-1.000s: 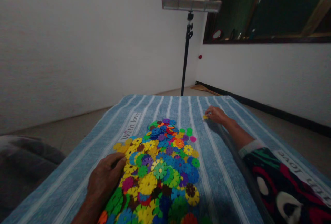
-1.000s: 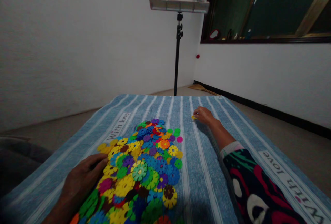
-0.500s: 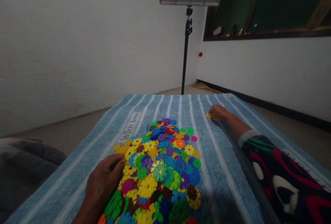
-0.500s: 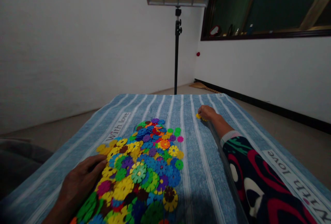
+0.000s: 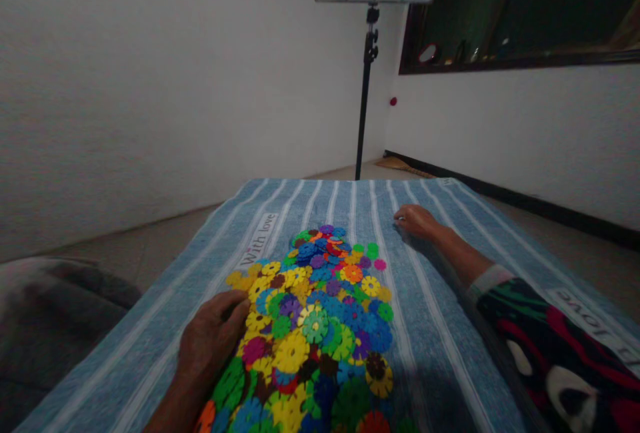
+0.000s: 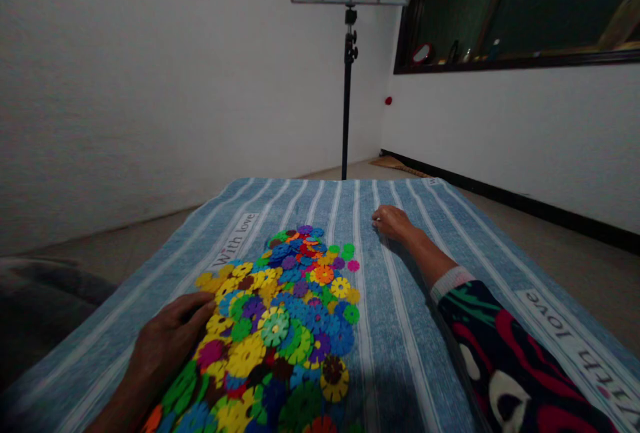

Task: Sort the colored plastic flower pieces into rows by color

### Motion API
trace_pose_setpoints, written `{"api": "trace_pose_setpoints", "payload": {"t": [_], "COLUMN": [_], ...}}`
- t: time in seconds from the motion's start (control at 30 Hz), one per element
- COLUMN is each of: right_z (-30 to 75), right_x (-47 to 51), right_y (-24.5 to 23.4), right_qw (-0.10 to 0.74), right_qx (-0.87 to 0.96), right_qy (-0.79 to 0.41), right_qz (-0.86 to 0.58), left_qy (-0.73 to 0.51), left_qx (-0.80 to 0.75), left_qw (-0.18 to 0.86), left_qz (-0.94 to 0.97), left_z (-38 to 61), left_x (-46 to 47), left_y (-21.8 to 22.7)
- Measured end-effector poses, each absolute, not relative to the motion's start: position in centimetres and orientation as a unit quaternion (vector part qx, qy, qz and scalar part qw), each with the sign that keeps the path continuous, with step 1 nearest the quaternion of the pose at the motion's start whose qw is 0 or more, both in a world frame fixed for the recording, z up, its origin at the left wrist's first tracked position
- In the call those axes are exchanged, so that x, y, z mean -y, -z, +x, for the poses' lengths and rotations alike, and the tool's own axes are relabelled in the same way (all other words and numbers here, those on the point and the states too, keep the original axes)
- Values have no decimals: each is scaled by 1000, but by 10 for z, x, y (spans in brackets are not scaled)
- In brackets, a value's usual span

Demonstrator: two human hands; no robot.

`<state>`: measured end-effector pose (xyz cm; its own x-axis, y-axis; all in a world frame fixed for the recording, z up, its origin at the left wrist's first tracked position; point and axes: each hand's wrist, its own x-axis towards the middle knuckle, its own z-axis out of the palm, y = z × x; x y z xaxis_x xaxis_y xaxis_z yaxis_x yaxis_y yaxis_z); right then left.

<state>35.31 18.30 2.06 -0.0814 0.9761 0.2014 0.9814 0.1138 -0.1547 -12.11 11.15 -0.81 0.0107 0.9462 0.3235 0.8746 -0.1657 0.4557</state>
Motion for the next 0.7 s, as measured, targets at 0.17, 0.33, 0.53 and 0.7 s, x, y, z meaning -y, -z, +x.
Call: {"api": "trace_pose_setpoints", "payload": {"t": [0.17, 0.33, 0.53, 0.7], "right_z": [301, 261, 238, 230], "right_x": [-164, -132, -93, -72], "right_y": [-23, -27, -30, -30], "right_qw": [128, 160, 202, 215], "right_qx": [805, 849, 858, 850], "right_qy": [-37, -153, -223, -234], "right_qz": [-578, -479, -415, -420], "left_qy": [-287, -296, -294, -299], "left_qx": [-645, -634, -635, -637], "left_qw": [78, 76, 78, 87], "left_qz": [704, 710, 710, 705], "left_z": [-120, -117, -114, -110], "left_x": [-111, -110, -107, -106], "left_y": [8, 7, 5, 1]}}
